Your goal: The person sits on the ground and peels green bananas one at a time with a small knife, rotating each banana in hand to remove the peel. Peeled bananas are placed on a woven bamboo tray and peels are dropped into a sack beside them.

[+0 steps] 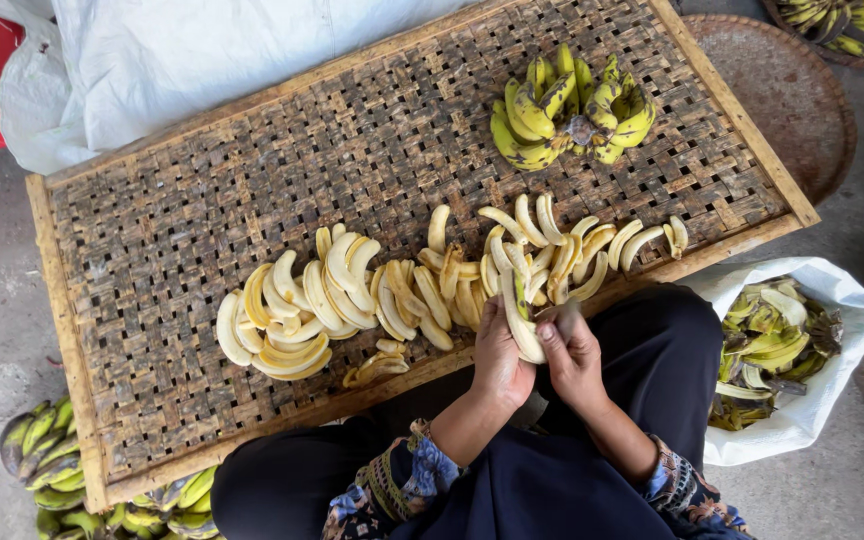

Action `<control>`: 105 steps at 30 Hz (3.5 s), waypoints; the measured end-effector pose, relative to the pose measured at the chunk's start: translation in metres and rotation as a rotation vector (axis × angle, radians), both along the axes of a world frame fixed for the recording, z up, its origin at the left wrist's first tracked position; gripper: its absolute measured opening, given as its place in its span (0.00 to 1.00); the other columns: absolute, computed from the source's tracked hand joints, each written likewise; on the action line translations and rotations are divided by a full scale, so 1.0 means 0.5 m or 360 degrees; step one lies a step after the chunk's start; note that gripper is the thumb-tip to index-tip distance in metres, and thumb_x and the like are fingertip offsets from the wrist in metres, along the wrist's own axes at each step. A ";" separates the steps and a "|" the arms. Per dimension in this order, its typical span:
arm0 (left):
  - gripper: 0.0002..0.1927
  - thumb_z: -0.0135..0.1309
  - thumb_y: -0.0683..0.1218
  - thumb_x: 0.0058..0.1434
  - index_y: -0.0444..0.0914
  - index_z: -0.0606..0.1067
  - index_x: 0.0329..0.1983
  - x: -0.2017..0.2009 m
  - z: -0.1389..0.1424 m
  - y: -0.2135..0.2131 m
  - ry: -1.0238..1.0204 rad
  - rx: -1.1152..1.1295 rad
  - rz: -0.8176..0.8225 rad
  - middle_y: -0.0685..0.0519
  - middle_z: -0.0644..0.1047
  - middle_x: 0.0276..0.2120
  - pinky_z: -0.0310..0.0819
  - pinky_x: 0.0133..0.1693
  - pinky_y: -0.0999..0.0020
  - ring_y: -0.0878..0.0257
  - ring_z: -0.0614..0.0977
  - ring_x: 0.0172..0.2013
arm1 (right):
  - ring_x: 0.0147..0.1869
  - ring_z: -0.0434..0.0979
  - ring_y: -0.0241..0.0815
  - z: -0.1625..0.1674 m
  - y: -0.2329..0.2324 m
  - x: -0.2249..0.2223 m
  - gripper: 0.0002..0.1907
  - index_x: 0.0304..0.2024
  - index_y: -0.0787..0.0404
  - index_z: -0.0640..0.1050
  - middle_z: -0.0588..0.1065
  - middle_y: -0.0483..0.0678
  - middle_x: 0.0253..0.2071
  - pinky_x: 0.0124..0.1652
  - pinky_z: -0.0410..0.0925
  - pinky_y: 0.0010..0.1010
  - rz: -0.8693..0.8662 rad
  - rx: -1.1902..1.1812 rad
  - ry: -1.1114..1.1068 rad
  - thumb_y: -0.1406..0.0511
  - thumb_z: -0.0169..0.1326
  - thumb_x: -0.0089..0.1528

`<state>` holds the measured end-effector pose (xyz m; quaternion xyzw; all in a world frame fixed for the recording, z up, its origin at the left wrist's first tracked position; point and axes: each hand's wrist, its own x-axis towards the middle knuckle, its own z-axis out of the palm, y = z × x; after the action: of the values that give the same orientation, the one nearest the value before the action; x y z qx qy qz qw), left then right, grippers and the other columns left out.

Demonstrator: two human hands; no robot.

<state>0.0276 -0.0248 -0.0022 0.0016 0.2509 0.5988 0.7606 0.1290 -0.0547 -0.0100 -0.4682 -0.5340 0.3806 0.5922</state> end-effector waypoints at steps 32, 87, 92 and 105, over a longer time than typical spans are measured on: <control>0.30 0.50 0.32 0.67 0.35 0.53 0.68 -0.014 -0.023 0.028 0.1092 0.1156 -0.0312 0.45 0.67 0.60 0.77 0.58 0.65 0.57 0.75 0.59 | 0.43 0.71 0.31 0.071 -0.007 0.096 0.23 0.51 0.64 0.71 0.72 0.43 0.39 0.44 0.68 0.23 0.0127 -0.0315 -0.0336 0.64 0.65 0.57; 0.15 0.43 0.58 0.75 0.44 0.67 0.54 -0.125 0.056 0.094 0.0486 0.0389 0.0736 0.55 0.68 0.38 0.67 0.22 0.73 0.67 0.70 0.27 | 0.41 0.71 0.37 0.158 -0.052 -0.063 0.28 0.74 0.56 0.60 0.70 0.46 0.36 0.48 0.67 0.26 0.0724 -0.0469 -0.0511 0.60 0.42 0.72; 0.15 0.44 0.58 0.75 0.44 0.66 0.53 -0.123 0.063 0.088 0.0387 0.0392 0.0718 0.55 0.68 0.37 0.66 0.22 0.74 0.67 0.70 0.26 | 0.40 0.71 0.38 0.154 -0.052 -0.067 0.27 0.73 0.56 0.60 0.69 0.46 0.36 0.46 0.68 0.26 0.0659 -0.0451 -0.0597 0.63 0.43 0.71; 0.16 0.46 0.59 0.74 0.44 0.66 0.53 -0.117 0.072 0.077 0.0181 0.0392 0.0571 0.55 0.68 0.36 0.66 0.21 0.75 0.67 0.70 0.26 | 0.42 0.81 0.50 0.158 -0.040 -0.073 0.24 0.69 0.55 0.64 0.77 0.53 0.43 0.44 0.73 0.36 0.0465 -0.0245 -0.0944 0.64 0.47 0.70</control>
<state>-0.0311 0.0138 0.0336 0.0834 0.2146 0.7496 0.6206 0.0926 -0.0748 0.0691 -0.5204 -0.7142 0.3479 0.3133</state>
